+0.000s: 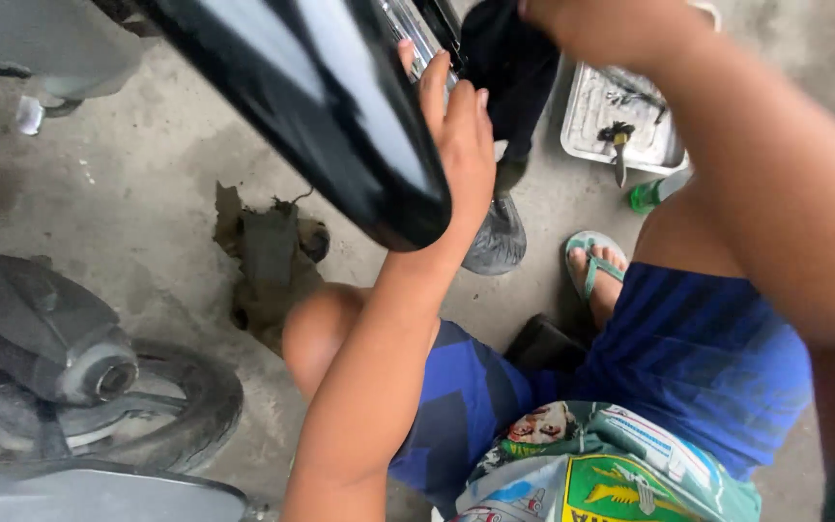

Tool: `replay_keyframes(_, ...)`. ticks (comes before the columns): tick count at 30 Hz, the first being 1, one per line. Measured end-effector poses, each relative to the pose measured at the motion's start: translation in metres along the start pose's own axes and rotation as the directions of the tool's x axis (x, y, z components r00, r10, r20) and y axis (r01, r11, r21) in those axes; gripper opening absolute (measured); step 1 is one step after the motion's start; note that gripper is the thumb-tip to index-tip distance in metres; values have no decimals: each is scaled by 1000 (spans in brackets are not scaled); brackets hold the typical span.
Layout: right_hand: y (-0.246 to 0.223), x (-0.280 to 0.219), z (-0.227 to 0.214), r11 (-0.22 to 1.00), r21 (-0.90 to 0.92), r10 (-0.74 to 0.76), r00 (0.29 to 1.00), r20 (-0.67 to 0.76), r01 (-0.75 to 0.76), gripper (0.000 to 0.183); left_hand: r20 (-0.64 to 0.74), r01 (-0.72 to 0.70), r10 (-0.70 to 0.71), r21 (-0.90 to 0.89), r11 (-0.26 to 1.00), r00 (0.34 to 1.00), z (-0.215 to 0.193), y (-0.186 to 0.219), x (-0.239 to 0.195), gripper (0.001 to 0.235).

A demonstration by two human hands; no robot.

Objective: The person sits on the floor and scrubs the motorcycle's front wheel, including the tire, spokes, and brake disc, using a black cloth. They wipe the wheel thoroughly and then clean the brake caliper area.

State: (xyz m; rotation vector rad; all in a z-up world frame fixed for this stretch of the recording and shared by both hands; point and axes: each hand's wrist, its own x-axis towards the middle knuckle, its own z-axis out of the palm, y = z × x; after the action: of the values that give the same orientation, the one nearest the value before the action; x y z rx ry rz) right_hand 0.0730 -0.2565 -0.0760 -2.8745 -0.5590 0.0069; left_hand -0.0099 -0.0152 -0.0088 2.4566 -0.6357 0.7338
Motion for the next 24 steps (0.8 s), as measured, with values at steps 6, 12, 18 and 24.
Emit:
replay_keyframes(6,-9,-15,61,882,63,379,782,494,-467,30,87,-20,15,55,998,996,-15,13,20,8)
replay_keyframes(12,-10,16,62,888,306,290,934,206,-344,23,159,28,-40,76,997,987,-2,21,21,9)
replay_keyframes(18,-30,27,48,541,831,29,985,-172,129,28,210,-36,-12,224,974,978,0,27,26,16)
replay_keyframes(24,-35,19,92,746,645,-188,982,-33,165,81,159,-22,-8,185,982,987,1,30,20,12)
